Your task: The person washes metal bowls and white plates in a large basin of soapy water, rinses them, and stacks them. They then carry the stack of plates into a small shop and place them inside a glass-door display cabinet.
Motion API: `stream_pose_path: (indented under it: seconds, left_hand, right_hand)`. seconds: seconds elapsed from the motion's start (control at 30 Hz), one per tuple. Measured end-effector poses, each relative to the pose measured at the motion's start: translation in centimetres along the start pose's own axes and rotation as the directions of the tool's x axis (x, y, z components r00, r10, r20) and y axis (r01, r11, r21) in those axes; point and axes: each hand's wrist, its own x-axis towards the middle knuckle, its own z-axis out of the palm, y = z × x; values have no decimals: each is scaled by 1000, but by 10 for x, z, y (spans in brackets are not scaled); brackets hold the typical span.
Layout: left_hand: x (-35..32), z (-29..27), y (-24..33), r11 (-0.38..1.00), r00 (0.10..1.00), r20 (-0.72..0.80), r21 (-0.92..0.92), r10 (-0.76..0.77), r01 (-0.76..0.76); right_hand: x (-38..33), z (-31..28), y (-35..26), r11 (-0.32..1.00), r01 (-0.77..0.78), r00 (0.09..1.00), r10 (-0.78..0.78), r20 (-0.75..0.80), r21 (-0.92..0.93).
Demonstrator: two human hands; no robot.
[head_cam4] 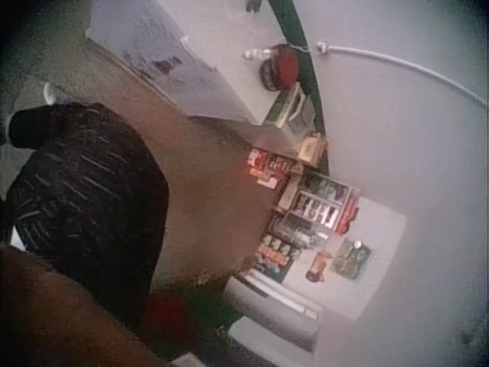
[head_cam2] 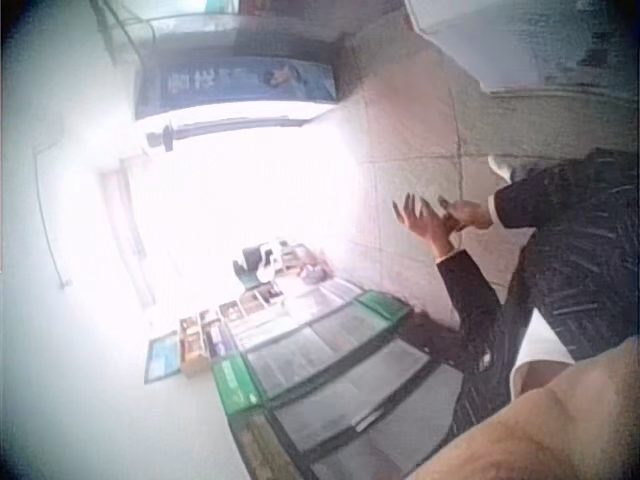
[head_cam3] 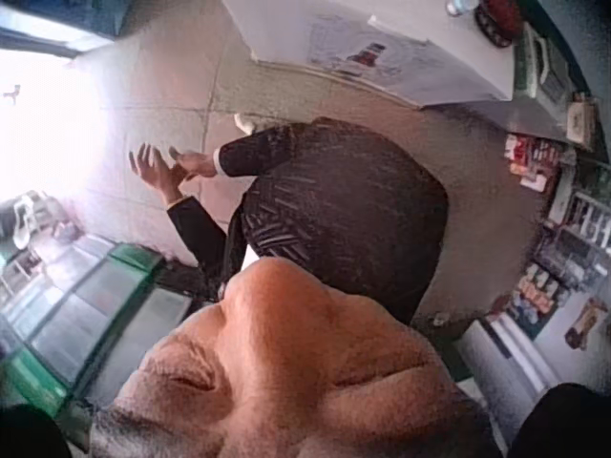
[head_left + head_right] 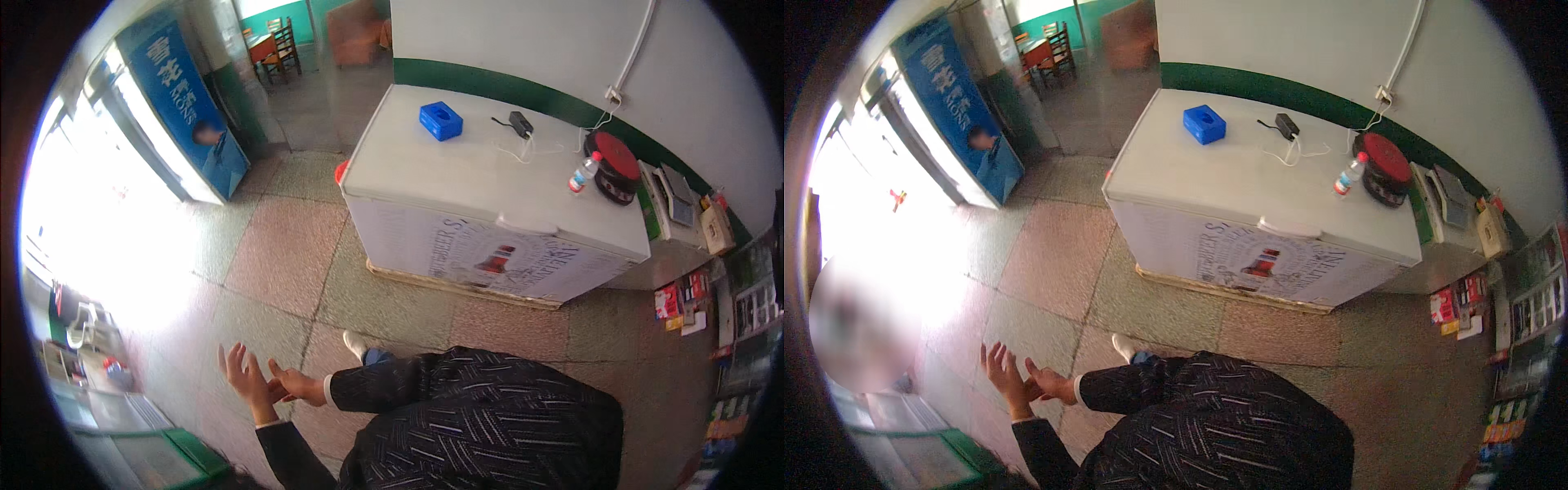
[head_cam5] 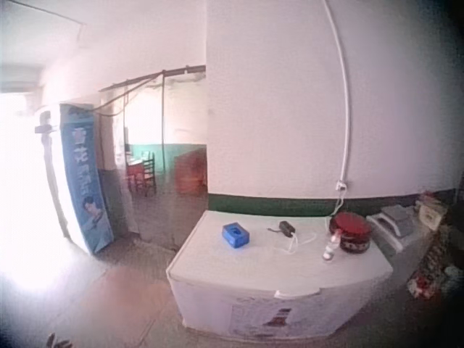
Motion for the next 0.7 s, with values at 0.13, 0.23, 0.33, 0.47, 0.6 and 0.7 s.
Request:
stream_pose_path:
  seconds: [0.13, 0.23, 0.33, 0.47, 0.6, 0.7]
  left_hand:
    - [78, -33, -192, 961, 982, 78, 230, -173, 151]
    - [52, -85, -299, 429, 417, 148, 56, -897, 902]
    - [-23, -156, -346, -282, -210, 342, -176, -916, 943]
    - [-102, -213, -358, -142, -44, 387, -228, -921, 963]
    - [-78, -216, -389, -396, -253, 351, -434, -902, 809]
    - [-11, -222, -426, -442, -302, 323, -630, -897, 639]
  right_hand:
    - [212, -64, -43, 832, 15, 986, -105, -132, -555]
    - [344, -97, -80, 762, 259, 964, -237, 117, -593]
    - [425, -141, -68, -243, -181, 916, -395, -73, -953]
    - [536, -259, -42, -26, -326, 919, 227, -324, -945]
    - [560, -331, -36, -182, -538, 621, 575, -532, -823]
    - [576, -331, -71, -166, -790, 388, 611, -690, -591]
